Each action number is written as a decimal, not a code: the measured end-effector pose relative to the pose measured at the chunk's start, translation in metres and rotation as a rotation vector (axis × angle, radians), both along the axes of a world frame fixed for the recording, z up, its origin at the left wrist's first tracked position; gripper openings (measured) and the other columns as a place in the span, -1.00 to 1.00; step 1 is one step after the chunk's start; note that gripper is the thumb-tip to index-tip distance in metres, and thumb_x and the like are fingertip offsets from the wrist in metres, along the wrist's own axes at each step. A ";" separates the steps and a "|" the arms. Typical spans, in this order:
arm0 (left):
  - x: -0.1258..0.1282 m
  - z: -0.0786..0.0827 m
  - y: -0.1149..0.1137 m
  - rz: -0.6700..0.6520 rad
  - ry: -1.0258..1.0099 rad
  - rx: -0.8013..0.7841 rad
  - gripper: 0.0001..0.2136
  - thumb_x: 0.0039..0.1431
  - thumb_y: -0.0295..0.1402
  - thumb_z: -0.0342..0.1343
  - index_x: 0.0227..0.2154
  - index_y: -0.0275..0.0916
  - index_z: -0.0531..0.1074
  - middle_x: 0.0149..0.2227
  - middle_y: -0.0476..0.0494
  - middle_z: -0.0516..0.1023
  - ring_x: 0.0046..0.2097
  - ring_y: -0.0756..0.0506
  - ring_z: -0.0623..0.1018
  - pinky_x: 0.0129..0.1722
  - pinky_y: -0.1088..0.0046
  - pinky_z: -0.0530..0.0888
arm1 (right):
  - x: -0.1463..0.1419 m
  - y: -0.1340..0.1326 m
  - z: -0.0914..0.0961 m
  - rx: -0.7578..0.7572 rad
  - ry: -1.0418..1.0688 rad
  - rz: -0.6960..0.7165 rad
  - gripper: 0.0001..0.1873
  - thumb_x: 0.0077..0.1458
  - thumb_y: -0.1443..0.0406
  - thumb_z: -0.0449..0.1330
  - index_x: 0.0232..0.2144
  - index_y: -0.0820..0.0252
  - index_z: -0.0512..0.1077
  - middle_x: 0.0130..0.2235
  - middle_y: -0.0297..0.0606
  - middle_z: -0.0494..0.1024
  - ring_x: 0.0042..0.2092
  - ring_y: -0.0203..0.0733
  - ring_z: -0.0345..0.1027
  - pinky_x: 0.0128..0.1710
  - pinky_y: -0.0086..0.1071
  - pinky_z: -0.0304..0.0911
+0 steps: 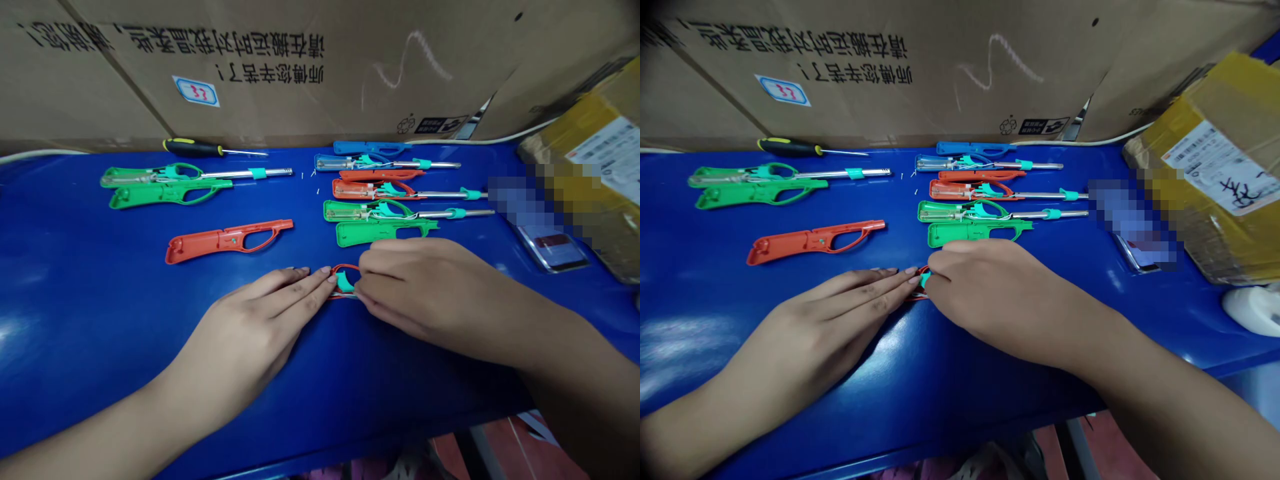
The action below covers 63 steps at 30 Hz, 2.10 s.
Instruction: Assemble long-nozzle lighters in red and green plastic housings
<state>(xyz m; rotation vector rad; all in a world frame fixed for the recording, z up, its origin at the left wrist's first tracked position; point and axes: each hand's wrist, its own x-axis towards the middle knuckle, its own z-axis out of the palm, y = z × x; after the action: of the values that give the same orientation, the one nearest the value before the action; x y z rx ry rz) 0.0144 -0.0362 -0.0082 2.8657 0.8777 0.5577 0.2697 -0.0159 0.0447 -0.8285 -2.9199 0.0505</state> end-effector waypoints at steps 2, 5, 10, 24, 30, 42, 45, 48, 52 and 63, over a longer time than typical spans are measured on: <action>0.000 0.000 0.000 0.001 0.013 -0.003 -0.54 0.35 -0.53 0.03 0.29 -0.30 0.31 0.30 -0.12 0.40 0.23 -0.18 0.48 0.21 0.20 0.53 | -0.001 -0.001 -0.001 0.020 -0.003 0.004 -0.71 0.35 0.44 0.01 -0.35 0.23 0.49 -0.34 -0.23 0.51 -0.27 -0.17 0.29 -0.24 -0.30 0.15; 0.000 0.001 -0.001 -0.002 0.031 -0.001 -0.54 0.35 -0.53 0.03 0.29 -0.32 0.30 0.31 -0.12 0.39 0.24 -0.19 0.47 0.21 0.18 0.53 | -0.003 -0.002 -0.002 0.075 -0.008 0.017 -0.70 0.33 0.45 0.00 -0.33 0.24 0.51 -0.35 -0.20 0.52 -0.27 -0.13 0.30 -0.27 -0.28 0.15; -0.001 0.002 -0.002 0.000 0.054 -0.002 -0.53 0.35 -0.54 0.02 0.30 -0.32 0.29 0.32 -0.14 0.37 0.24 -0.20 0.47 0.21 0.17 0.54 | -0.008 -0.004 -0.001 0.120 -0.051 0.030 -0.69 0.22 0.55 0.01 -0.36 0.26 0.52 -0.37 -0.18 0.53 -0.31 -0.13 0.31 -0.29 -0.28 0.15; 0.000 0.000 -0.002 0.004 0.049 0.000 -0.55 0.35 -0.54 0.02 0.28 -0.31 0.31 0.31 -0.15 0.39 0.23 -0.18 0.49 0.21 0.17 0.54 | -0.013 -0.005 0.000 0.138 -0.074 -0.017 -0.66 0.25 0.52 -0.03 -0.33 0.26 0.54 -0.36 -0.16 0.55 -0.31 -0.08 0.38 -0.38 -0.25 0.13; 0.000 0.001 -0.002 0.020 0.035 -0.005 -0.51 0.32 -0.55 0.05 0.29 -0.27 0.31 0.30 -0.15 0.40 0.22 -0.20 0.50 0.19 0.17 0.55 | 0.014 -0.001 0.011 -0.148 0.023 -0.193 -0.80 0.33 0.17 0.14 -0.27 0.13 0.47 -0.25 -0.26 0.53 -0.26 -0.15 0.39 -0.30 -0.29 0.18; 0.003 0.002 0.000 0.029 0.020 -0.007 -0.51 0.30 -0.57 0.06 0.28 -0.28 0.32 0.27 -0.13 0.44 0.18 -0.18 0.52 0.16 0.18 0.56 | 0.043 -0.002 0.003 -0.229 -0.088 -0.277 -0.91 0.29 0.24 0.14 -0.28 0.05 0.43 -0.29 -0.39 0.53 -0.30 -0.20 0.40 -0.30 -0.31 0.12; 0.003 0.002 0.000 0.030 0.013 -0.015 -0.50 0.30 -0.56 0.06 0.29 -0.26 0.32 0.27 -0.14 0.44 0.18 -0.19 0.53 0.15 0.19 0.56 | 0.043 0.003 0.004 -0.223 -0.086 -0.287 -0.91 0.27 0.28 0.14 -0.30 0.07 0.44 -0.33 -0.38 0.53 -0.35 -0.23 0.37 -0.34 -0.33 0.10; 0.003 0.003 0.000 0.037 0.017 -0.022 -0.50 0.30 -0.56 0.07 0.28 -0.25 0.32 0.27 -0.15 0.44 0.17 -0.20 0.53 0.15 0.18 0.56 | 0.045 0.007 0.003 -0.241 -0.095 -0.278 -0.91 0.26 0.28 0.15 -0.26 0.06 0.48 -0.31 -0.37 0.55 -0.34 -0.24 0.39 -0.37 -0.34 0.09; 0.002 0.002 -0.001 0.032 0.025 -0.014 -0.50 0.30 -0.57 0.07 0.28 -0.27 0.32 0.28 -0.12 0.43 0.18 -0.19 0.51 0.16 0.19 0.55 | 0.038 0.006 0.006 -0.172 -0.056 -0.314 -0.85 0.27 0.15 0.19 -0.20 0.05 0.49 -0.22 -0.34 0.56 -0.26 -0.19 0.41 -0.32 -0.31 0.14; 0.004 0.001 -0.001 0.030 0.022 0.001 -0.50 0.30 -0.55 0.09 0.30 -0.31 0.29 0.27 -0.14 0.44 0.18 -0.18 0.50 0.18 0.21 0.53 | 0.002 0.003 0.002 -0.187 -0.097 -0.163 -0.74 0.34 0.37 0.05 -0.35 0.18 0.49 -0.31 -0.29 0.49 -0.26 -0.17 0.38 -0.30 -0.29 0.14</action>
<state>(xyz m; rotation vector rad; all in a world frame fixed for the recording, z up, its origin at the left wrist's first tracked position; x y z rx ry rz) 0.0180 -0.0368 -0.0073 2.8691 0.9255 0.5307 0.2718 -0.0127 0.0470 -1.1253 -2.9587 0.2816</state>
